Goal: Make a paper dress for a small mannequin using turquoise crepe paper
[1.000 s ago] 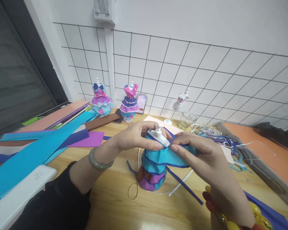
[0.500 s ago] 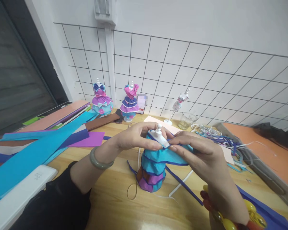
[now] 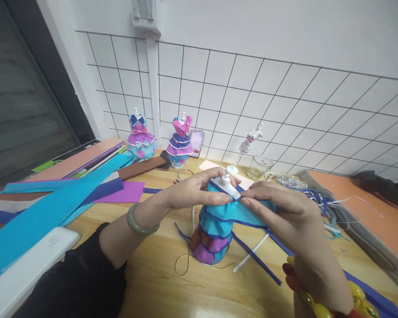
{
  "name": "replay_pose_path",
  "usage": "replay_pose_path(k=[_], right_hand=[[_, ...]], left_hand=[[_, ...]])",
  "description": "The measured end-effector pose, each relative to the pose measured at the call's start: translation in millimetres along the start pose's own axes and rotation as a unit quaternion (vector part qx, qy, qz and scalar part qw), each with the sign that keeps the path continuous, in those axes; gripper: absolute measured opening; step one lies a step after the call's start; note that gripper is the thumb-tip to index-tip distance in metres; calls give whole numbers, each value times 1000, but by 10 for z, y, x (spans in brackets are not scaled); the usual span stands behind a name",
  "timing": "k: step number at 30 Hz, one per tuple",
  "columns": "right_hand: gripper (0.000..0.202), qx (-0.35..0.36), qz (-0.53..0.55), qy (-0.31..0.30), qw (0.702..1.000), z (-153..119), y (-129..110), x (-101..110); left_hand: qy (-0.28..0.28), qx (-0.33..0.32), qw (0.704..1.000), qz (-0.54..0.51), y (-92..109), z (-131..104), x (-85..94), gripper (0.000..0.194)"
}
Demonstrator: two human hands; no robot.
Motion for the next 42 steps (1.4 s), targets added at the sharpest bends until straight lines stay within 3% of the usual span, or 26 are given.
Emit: replay_pose_path(k=[8, 11, 18, 24, 31, 37, 42], right_hand=[[10, 18, 15, -17, 1000, 0, -52, 11], [9, 20, -2, -12, 1000, 5, -70, 25], [7, 16, -18, -11, 1000, 11, -92, 40], [9, 23, -44, 8, 999, -9, -113, 42], [7, 1, -64, -9, 998, -7, -132, 40], [6, -4, -95, -5, 995, -5, -174, 14], [4, -23, -101, -1, 995, -5, -206, -11]], left_hand=[[8, -20, 998, 66, 23, -20, 19, 55], [40, -16, 997, 57, 26, -12, 44, 60], [122, -42, 988, 86, 20, -4, 114, 44], [89, -42, 994, 51, 40, 12, 101, 34], [113, -25, 991, 62, 56, -4, 17, 28], [155, -31, 974, 162, 124, -41, -132, 35], [156, -42, 968, 192, 97, -59, -136, 33]])
Point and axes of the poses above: each hand's wrist, its own z-axis towards the middle knuckle, its own x-axis out of the back of the hand, y = z × x, the point moved 1 cm from there along z, towards the middle knuckle, and after that the axes turned 11 degrees about -z, right-handed, at the moved point
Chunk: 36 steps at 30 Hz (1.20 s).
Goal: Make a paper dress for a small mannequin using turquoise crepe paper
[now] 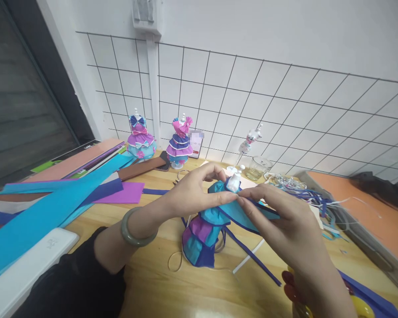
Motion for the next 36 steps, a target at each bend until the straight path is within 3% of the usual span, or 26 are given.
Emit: replay_pose_path(k=[7, 19, 28, 36], right_hand=[[7, -74, 20, 44, 996, -28, 4, -31], [7, -100, 31, 24, 994, -16, -21, -33], [4, -100, 53, 11, 994, -5, 0, -25], [3, -104, 46, 14, 993, 0, 2, -10]], left_hand=[[12, -6, 998, -56, -54, 39, -15, 31], [-76, -12, 986, -150, -161, 71, 16, 24], [-26, -89, 996, 0, -50, 11, 26, 22], [18, -115, 991, 59, -28, 0, -6, 21]])
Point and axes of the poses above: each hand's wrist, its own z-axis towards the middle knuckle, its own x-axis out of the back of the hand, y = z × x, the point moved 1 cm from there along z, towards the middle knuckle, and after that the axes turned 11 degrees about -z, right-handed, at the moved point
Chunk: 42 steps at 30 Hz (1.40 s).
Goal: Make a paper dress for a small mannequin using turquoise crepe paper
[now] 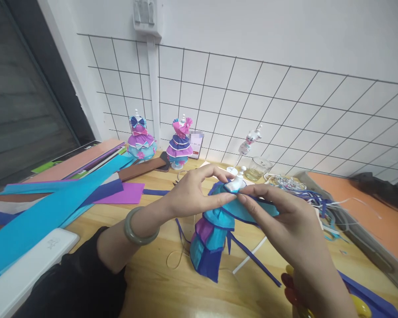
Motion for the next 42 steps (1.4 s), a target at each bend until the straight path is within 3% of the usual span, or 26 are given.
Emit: replay_pose_path(k=[8, 17, 20, 26, 32, 42], right_hand=[[5, -7, -5, -2, 1000, 6, -8, -1], [6, -58, 4, 18, 998, 2, 20, -71], [14, -70, 6, 37, 997, 4, 34, -87], [11, -58, 5, -16, 998, 12, 16, -77], [12, -44, -2, -17, 999, 3, -13, -46], [13, -35, 45, -51, 997, 17, 28, -55]], left_hand=[[44, -14, 997, 66, 61, -13, -69, 17], [98, 60, 993, 21, 50, -15, -127, 21], [102, 68, 992, 20, 48, -16, -126, 22], [107, 69, 991, 41, 18, -29, -127, 22], [102, 36, 993, 55, 42, -25, -141, 21], [89, 60, 993, 44, 36, -19, -109, 25]])
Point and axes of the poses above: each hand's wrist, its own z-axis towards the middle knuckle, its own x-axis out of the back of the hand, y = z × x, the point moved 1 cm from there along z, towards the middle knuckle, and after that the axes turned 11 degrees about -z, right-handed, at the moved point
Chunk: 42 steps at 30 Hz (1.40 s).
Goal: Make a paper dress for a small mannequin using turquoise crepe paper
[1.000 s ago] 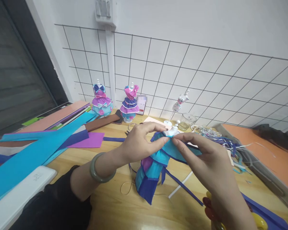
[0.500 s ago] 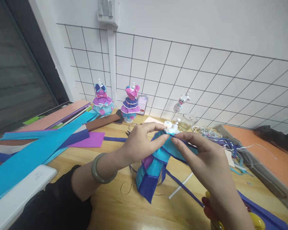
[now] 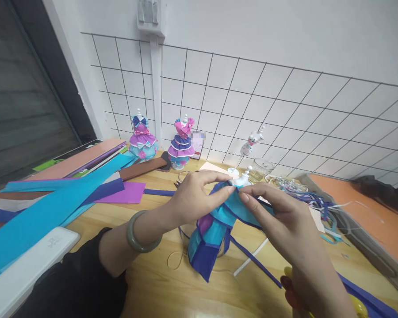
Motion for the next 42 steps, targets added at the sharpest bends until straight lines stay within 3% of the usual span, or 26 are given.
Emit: replay_pose_path(k=[14, 32, 38, 42], right_hand=[[13, -48, 32, 19, 998, 4, -5, -35], [11, -54, 51, 19, 997, 9, 28, -58], [7, -37, 43, 33, 998, -2, 1, -74], [8, -31, 63, 6, 998, -14, 24, -38]], left_hand=[[7, -12, 1000, 2, 27, -6, -11, 21], [-10, -11, 1000, 2, 37, 0, 3, 20], [8, -1, 1000, -3, 27, -4, -8, 20], [18, -10, 1000, 15, -2, -6, -4, 17]])
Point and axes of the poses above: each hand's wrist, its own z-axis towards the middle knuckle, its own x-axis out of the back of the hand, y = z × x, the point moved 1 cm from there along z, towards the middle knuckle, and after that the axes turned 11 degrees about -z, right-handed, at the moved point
